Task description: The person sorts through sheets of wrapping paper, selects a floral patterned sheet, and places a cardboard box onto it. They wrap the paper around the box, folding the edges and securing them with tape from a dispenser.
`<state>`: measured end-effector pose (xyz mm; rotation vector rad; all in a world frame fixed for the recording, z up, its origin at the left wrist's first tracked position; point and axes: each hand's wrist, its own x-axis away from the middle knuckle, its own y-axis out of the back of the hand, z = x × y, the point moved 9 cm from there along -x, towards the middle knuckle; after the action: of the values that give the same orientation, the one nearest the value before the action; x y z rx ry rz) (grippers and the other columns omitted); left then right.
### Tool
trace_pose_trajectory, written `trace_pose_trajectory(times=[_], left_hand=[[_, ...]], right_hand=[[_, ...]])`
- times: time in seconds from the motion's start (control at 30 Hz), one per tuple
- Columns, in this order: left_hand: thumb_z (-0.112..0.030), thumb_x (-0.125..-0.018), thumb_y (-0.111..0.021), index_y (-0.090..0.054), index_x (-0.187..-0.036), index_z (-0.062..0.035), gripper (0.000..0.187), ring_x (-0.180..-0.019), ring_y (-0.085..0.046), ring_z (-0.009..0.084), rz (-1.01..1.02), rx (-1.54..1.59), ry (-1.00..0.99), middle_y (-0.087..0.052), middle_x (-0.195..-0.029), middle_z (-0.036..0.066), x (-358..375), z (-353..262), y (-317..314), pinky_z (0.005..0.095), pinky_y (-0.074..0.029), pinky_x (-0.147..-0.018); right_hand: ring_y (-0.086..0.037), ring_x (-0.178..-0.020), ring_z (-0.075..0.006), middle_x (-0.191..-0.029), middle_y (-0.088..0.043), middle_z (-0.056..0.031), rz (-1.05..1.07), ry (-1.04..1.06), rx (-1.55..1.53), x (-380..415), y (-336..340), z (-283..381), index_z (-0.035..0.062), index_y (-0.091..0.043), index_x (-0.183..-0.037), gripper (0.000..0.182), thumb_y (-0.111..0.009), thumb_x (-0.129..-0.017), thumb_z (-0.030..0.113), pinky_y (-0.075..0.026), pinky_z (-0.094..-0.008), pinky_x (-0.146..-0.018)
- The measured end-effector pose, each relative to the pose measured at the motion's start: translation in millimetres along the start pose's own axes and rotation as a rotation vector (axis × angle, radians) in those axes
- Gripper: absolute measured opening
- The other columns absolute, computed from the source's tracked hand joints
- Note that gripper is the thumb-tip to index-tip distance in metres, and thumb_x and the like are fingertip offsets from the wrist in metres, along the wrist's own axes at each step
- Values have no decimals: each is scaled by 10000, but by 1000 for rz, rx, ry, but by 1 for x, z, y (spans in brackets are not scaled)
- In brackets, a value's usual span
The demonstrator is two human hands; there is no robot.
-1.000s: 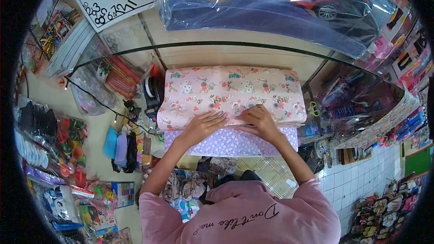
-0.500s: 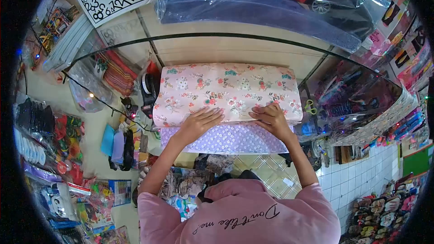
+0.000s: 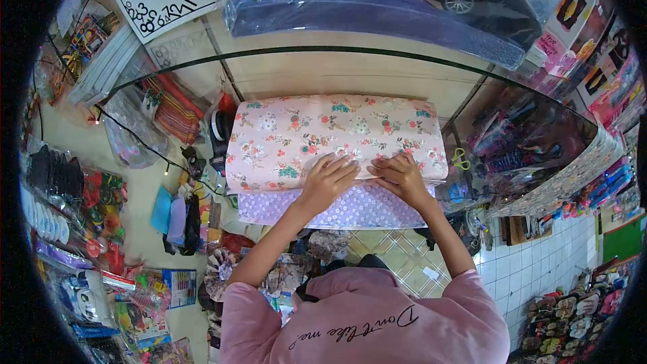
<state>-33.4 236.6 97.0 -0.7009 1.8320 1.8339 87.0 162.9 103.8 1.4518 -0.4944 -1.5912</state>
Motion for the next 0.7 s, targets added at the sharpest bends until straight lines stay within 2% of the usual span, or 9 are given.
trace_pose_trajectory(times=[0.2,0.4,0.5,0.6,0.7], left_hand=[[-167,-797,-677,-707,-1026,-99,241,-1077,-629,158,2,-16,-15,-687,-1111,18,2,3,-2,453,-388,-979],[-157,-818,-656,-708,-1038,-113,230,-1082,-633,137,20,32,31,-695,-1093,19,1,5,-2,465,-337,-994],[-160,-835,-642,-708,-1045,-116,225,-1078,-635,139,27,43,52,-698,-1085,19,1,6,-2,469,-329,-997],[-164,-846,-635,-711,-1040,-112,215,-1073,-636,149,22,55,66,-700,-1079,21,2,6,-2,477,-332,-992],[-167,-849,-635,-711,-1042,-118,214,-1076,-634,148,30,51,82,-699,-1084,17,2,7,-2,478,-316,-998]], right_hand=[[-611,-978,-208,-1107,-658,-10,10,-27,-25,-3,5,2,139,-704,-1072,331,-743,-752,217,-416,-369,-861],[-613,-1048,-163,-1167,-654,-7,23,-22,2,7,20,-4,143,-703,-1072,331,-746,-755,229,-422,-361,-899],[-592,-1087,-172,-1179,-648,-9,58,-62,-55,8,21,-5,150,-673,-1127,356,-709,-780,217,-413,-387,-942],[-590,-1089,-170,-1183,-648,-4,74,-71,-49,10,17,-10,147,-687,-1100,331,-712,-778,221,-401,-379,-934],[-611,-1055,-165,-1121,-674,0,55,-97,-52,11,15,-15,153,-722,-1043,291,-741,-760,217,-397,-346,-909]])
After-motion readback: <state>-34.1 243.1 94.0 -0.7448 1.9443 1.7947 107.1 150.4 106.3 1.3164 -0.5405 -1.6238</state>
